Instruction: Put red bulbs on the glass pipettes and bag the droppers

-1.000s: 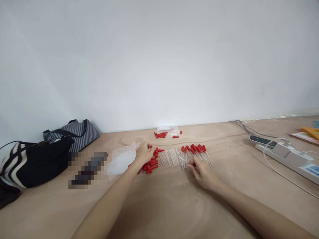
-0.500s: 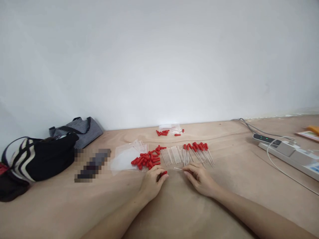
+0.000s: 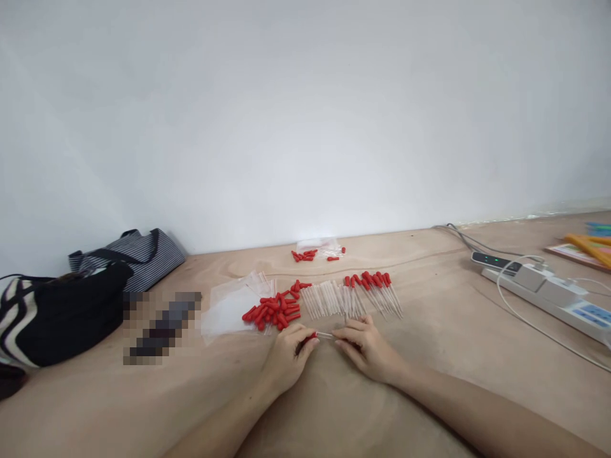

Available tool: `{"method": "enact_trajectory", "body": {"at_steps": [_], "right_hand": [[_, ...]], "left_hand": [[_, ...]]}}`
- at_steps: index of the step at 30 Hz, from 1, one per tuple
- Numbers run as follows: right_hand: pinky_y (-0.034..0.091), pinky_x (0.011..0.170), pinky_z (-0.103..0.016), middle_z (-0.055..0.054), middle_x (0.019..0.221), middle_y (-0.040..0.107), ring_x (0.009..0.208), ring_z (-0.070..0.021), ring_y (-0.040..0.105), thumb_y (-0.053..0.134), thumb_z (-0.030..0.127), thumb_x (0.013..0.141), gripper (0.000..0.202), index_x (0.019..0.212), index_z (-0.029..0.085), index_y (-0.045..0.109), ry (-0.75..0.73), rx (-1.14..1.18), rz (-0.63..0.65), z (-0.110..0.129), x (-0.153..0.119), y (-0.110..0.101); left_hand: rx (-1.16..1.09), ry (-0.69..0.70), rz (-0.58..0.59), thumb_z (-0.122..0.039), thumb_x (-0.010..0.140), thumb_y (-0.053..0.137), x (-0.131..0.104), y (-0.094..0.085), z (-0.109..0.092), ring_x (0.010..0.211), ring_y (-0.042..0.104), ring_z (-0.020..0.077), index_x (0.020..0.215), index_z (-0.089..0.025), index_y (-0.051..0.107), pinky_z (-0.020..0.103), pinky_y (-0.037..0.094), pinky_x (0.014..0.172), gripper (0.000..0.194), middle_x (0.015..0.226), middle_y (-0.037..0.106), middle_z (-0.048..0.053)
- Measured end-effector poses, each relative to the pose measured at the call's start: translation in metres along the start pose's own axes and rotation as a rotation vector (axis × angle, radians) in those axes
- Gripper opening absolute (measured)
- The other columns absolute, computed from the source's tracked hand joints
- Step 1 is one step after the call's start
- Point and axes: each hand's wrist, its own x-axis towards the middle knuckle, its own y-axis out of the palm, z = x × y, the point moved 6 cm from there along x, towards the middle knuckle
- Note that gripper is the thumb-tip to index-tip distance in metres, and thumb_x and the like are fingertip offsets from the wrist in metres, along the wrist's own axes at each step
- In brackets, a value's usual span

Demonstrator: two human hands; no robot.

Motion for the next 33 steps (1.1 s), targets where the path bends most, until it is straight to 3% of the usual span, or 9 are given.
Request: {"method": "enact_trajectory", "body": {"at_steps": [11, 21, 28, 33], "right_hand": [[0.026, 0.068, -0.030, -0.002, 0.071, 0.057, 0.066, -0.0132, 0.048, 0.039, 0.014, 0.083, 0.028, 0.099, 0.022, 0.060, -0.092, -0.087, 0.046, 0.005, 0.000, -0.001], [0.018, 0.062, -0.029, -0.001, 0.064, 0.054, 0.059, -0.0118, 0.044, 0.040, 0.008, 0.072, 0.027, 0.089, 0.016, 0.060, -0.394, -0.346, -0.019, 0.012, 0.000, -0.007], [0.017, 0.062, -0.029, 0.000, 0.064, 0.053, 0.056, -0.0103, 0.042, 0.040, 0.012, 0.077, 0.018, 0.075, 0.016, 0.057, -0.291, -0.315, -0.019, 0.010, 0.004, 0.001], [0.018, 0.063, -0.029, -0.001, 0.067, 0.057, 0.055, -0.0102, 0.042, 0.039, 0.015, 0.080, 0.018, 0.070, 0.016, 0.054, -0.159, -0.301, 0.050, 0.011, 0.009, 0.010]], "left_hand": [[0.076, 0.130, -0.009, -0.021, 0.086, 0.040, -0.006, 0.003, -0.002, 0.073, 0.053, 0.0156, 0.078, -0.018, 0.057, 0.029, 0.039, 0.069, 0.020, 0.075, 0.059, 0.003], [0.155, 0.243, 0.069, -0.017, 0.086, 0.038, -0.007, 0.007, -0.013, 0.071, 0.049, 0.0155, 0.077, -0.018, 0.055, 0.031, 0.034, 0.072, 0.020, 0.071, 0.057, 0.002], [0.119, 0.274, 0.031, -0.018, 0.086, 0.038, -0.008, 0.005, -0.017, 0.068, 0.049, 0.0144, 0.074, -0.018, 0.054, 0.032, 0.034, 0.074, 0.020, 0.070, 0.058, 0.001], [0.125, 0.256, 0.005, -0.019, 0.085, 0.039, -0.007, 0.005, -0.016, 0.067, 0.050, 0.0147, 0.072, -0.018, 0.055, 0.032, 0.035, 0.073, 0.021, 0.067, 0.058, 0.002]]}}
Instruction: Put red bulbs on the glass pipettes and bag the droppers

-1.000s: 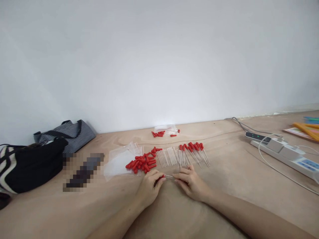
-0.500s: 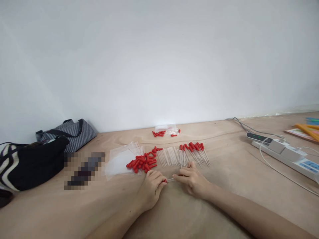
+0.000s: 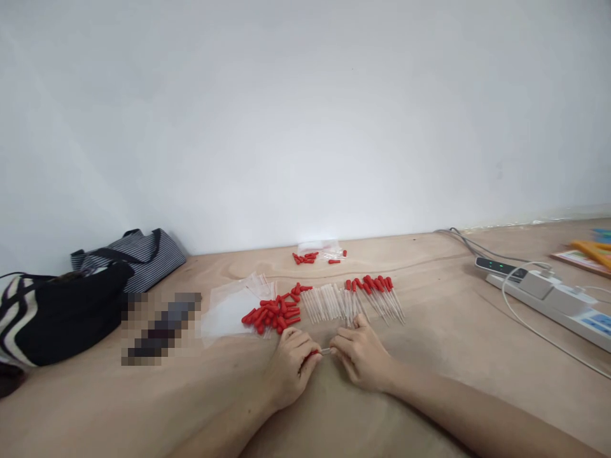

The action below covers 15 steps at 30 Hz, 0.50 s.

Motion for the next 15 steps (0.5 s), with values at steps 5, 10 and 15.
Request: {"method": "enact_trajectory", "body": {"at_steps": [5, 10, 15], "right_hand": [[0.018, 0.065, -0.028, 0.000, 0.068, 0.060, 0.059, -0.0106, 0.047, 0.037, 0.015, 0.082, 0.019, 0.071, 0.017, 0.053, 0.067, 0.076, 0.085, 0.001, 0.005, 0.002], [0.020, 0.066, -0.027, 0.000, 0.071, 0.061, 0.059, -0.0108, 0.048, 0.035, 0.017, 0.084, 0.022, 0.074, 0.018, 0.054, 0.149, 0.110, 0.060, -0.010, 0.003, -0.002], [0.020, 0.067, -0.027, 0.000, 0.069, 0.061, 0.059, -0.0109, 0.048, 0.033, 0.017, 0.086, 0.024, 0.075, 0.018, 0.055, 0.180, 0.144, 0.042, -0.016, -0.001, -0.008]], "left_hand": [[-0.032, -0.040, 0.036, -0.023, 0.085, 0.041, 0.001, 0.002, 0.005, 0.070, 0.053, 0.0151, 0.074, -0.018, 0.058, 0.033, 0.036, 0.076, 0.021, 0.069, 0.061, 0.002], [-0.122, -0.218, -0.012, -0.034, 0.075, 0.057, -0.003, -0.005, 0.021, 0.083, 0.057, 0.0195, 0.103, -0.020, 0.054, 0.032, 0.042, 0.076, 0.031, 0.087, 0.063, 0.004], [-0.149, -0.287, -0.020, -0.029, 0.076, 0.054, -0.004, -0.010, 0.021, 0.081, 0.059, 0.0186, 0.090, -0.021, 0.060, 0.030, 0.044, 0.075, 0.017, 0.086, 0.066, 0.002]]}}
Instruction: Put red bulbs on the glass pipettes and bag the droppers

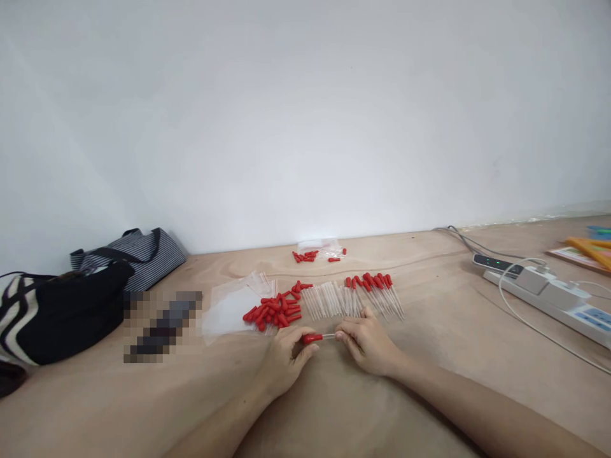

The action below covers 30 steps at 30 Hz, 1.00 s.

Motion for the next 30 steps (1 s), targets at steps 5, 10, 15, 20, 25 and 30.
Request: {"method": "enact_trajectory", "body": {"at_steps": [5, 10, 15, 20, 25, 30], "right_hand": [[0.019, 0.064, -0.027, 0.001, 0.067, 0.059, 0.058, -0.0106, 0.047, 0.034, 0.018, 0.085, 0.022, 0.075, 0.019, 0.054, -0.036, 0.022, -0.062, 0.004, -0.002, -0.002], [0.019, 0.064, -0.027, 0.002, 0.064, 0.057, 0.056, -0.0101, 0.046, 0.035, 0.016, 0.083, 0.021, 0.073, 0.018, 0.054, -0.045, 0.044, -0.134, 0.007, -0.004, -0.001], [0.020, 0.064, -0.027, 0.002, 0.063, 0.056, 0.056, -0.0095, 0.046, 0.035, 0.016, 0.083, 0.022, 0.071, 0.017, 0.053, -0.036, 0.047, -0.129, 0.008, -0.005, 0.001], [0.024, 0.065, -0.026, 0.001, 0.066, 0.058, 0.060, -0.0100, 0.048, 0.034, 0.016, 0.085, 0.022, 0.072, 0.017, 0.052, -0.010, 0.090, -0.094, 0.008, -0.004, 0.004], [0.026, 0.065, -0.026, 0.000, 0.067, 0.058, 0.064, -0.0117, 0.050, 0.032, 0.016, 0.086, 0.025, 0.073, 0.017, 0.053, 0.017, 0.105, -0.089, 0.007, -0.003, 0.008], [0.028, 0.065, -0.026, 0.000, 0.070, 0.058, 0.066, -0.0113, 0.051, 0.030, 0.017, 0.088, 0.026, 0.075, 0.017, 0.053, 0.008, 0.113, -0.039, 0.005, -0.001, 0.009]], "left_hand": [[-0.113, -0.017, -0.039, -0.027, 0.080, 0.048, 0.001, 0.006, -0.006, 0.067, 0.060, 0.0145, 0.079, -0.019, 0.062, 0.024, 0.045, 0.065, 0.016, 0.073, 0.066, 0.000], [-0.102, -0.039, -0.074, -0.026, 0.079, 0.047, 0.000, 0.008, -0.007, 0.069, 0.059, 0.0157, 0.076, -0.018, 0.063, 0.025, 0.044, 0.065, 0.018, 0.072, 0.066, 0.001], [-0.102, -0.049, -0.061, -0.027, 0.078, 0.047, -0.001, 0.009, -0.007, 0.068, 0.058, 0.0161, 0.075, -0.018, 0.063, 0.026, 0.044, 0.066, 0.019, 0.072, 0.066, 0.002], [-0.277, -0.115, -0.022, -0.030, 0.078, 0.046, 0.001, 0.011, -0.005, 0.064, 0.056, 0.0147, 0.075, -0.016, 0.061, 0.023, 0.043, 0.059, 0.021, 0.067, 0.063, 0.001], [-0.383, -0.194, -0.026, -0.034, 0.078, 0.047, 0.000, 0.014, -0.001, 0.057, 0.052, 0.0127, 0.075, -0.015, 0.060, 0.021, 0.041, 0.054, 0.023, 0.060, 0.058, 0.000], [-0.354, -0.187, -0.025, -0.034, 0.079, 0.047, 0.001, 0.014, -0.003, 0.056, 0.051, 0.0122, 0.072, -0.015, 0.059, 0.021, 0.040, 0.053, 0.024, 0.059, 0.057, -0.001]]}}
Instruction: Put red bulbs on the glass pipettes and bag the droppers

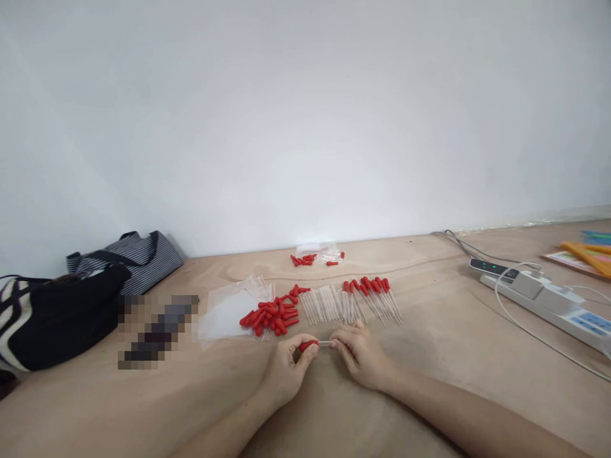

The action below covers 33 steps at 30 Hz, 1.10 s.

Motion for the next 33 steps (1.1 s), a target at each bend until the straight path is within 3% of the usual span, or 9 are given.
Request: {"method": "enact_trajectory", "body": {"at_steps": [4, 7, 10, 13, 16, 23, 29, 33], "right_hand": [[0.027, 0.067, -0.027, -0.002, 0.077, 0.058, 0.072, -0.0127, 0.050, 0.035, 0.022, 0.088, 0.023, 0.077, 0.018, 0.055, -0.091, -0.147, 0.117, 0.003, 0.001, -0.008], [0.026, 0.070, -0.030, -0.003, 0.077, 0.060, 0.077, -0.0151, 0.050, 0.042, 0.025, 0.085, 0.020, 0.075, 0.019, 0.058, -0.089, -0.253, 0.141, -0.007, 0.000, -0.022], [0.028, 0.071, -0.029, -0.003, 0.076, 0.063, 0.077, -0.0160, 0.053, 0.042, 0.026, 0.083, 0.022, 0.075, 0.020, 0.061, 0.172, -0.252, 0.021, -0.040, 0.001, -0.046], [0.032, 0.066, -0.026, -0.004, 0.079, 0.066, 0.075, -0.0163, 0.057, 0.039, 0.028, 0.083, 0.026, 0.077, 0.019, 0.063, 0.501, -0.239, -0.098, -0.078, 0.001, -0.062], [0.031, 0.066, -0.028, -0.005, 0.080, 0.066, 0.077, -0.0185, 0.059, 0.040, 0.030, 0.083, 0.024, 0.083, 0.019, 0.061, 0.639, -0.313, -0.110, -0.096, 0.005, -0.061], [0.026, 0.075, -0.034, -0.007, 0.078, 0.065, 0.078, -0.0204, 0.058, 0.038, 0.024, 0.083, 0.019, 0.085, 0.017, 0.055, 0.666, -0.501, -0.058, -0.098, 0.021, -0.041], [0.025, 0.077, -0.033, -0.004, 0.084, 0.065, 0.086, -0.0199, 0.055, 0.042, 0.024, 0.080, 0.019, 0.077, 0.020, 0.060, 0.604, -0.473, -0.082, -0.099, 0.020, -0.040], [0.027, 0.077, -0.034, -0.006, 0.088, 0.065, 0.087, -0.0205, 0.055, 0.042, 0.028, 0.080, 0.023, 0.077, 0.021, 0.063, 0.607, -0.471, -0.073, -0.093, 0.017, -0.042]], "left_hand": [[0.061, 0.012, 0.033, -0.034, 0.080, 0.045, -0.001, 0.002, -0.001, 0.058, 0.053, 0.0134, 0.076, -0.015, 0.061, 0.022, 0.042, 0.055, 0.025, 0.063, 0.060, 0.000], [0.168, 0.086, -0.013, -0.034, 0.078, 0.050, -0.001, -0.004, 0.000, 0.079, 0.056, 0.0181, 0.092, -0.019, 0.061, 0.030, 0.045, 0.072, 0.023, 0.085, 0.063, 0.003], [0.312, 0.140, -0.151, -0.033, 0.076, 0.054, 0.000, -0.018, 0.004, 0.096, 0.050, 0.0222, 0.103, -0.023, 0.057, 0.039, 0.039, 0.086, 0.029, 0.101, 0.059, 0.005], [0.399, 0.151, -0.229, -0.031, 0.077, 0.053, 0.002, -0.028, 0.008, 0.095, 0.049, 0.0227, 0.097, -0.024, 0.059, 0.042, 0.039, 0.085, 0.023, 0.098, 0.057, 0.005], [0.454, 0.178, -0.260, -0.029, 0.075, 0.054, 0.003, -0.031, 0.007, 0.095, 0.049, 0.0231, 0.087, -0.024, 0.063, 0.042, 0.039, 0.083, 0.016, 0.096, 0.057, 0.004], [0.495, 0.146, -0.305, -0.028, 0.073, 0.056, 0.003, -0.036, 0.009, 0.092, 0.049, 0.0235, 0.080, -0.025, 0.065, 0.042, 0.039, 0.081, 0.012, 0.095, 0.057, 0.004], [0.512, 0.120, -0.320, -0.028, 0.073, 0.055, 0.003, -0.039, 0.012, 0.094, 0.048, 0.0244, 0.079, -0.024, 0.065, 0.043, 0.038, 0.081, 0.012, 0.095, 0.057, 0.004], [0.577, 0.077, -0.365, -0.028, 0.073, 0.056, 0.009, -0.053, 0.009, 0.094, 0.048, 0.0251, 0.078, -0.025, 0.066, 0.043, 0.036, 0.081, 0.011, 0.095, 0.057, 0.004]]}}
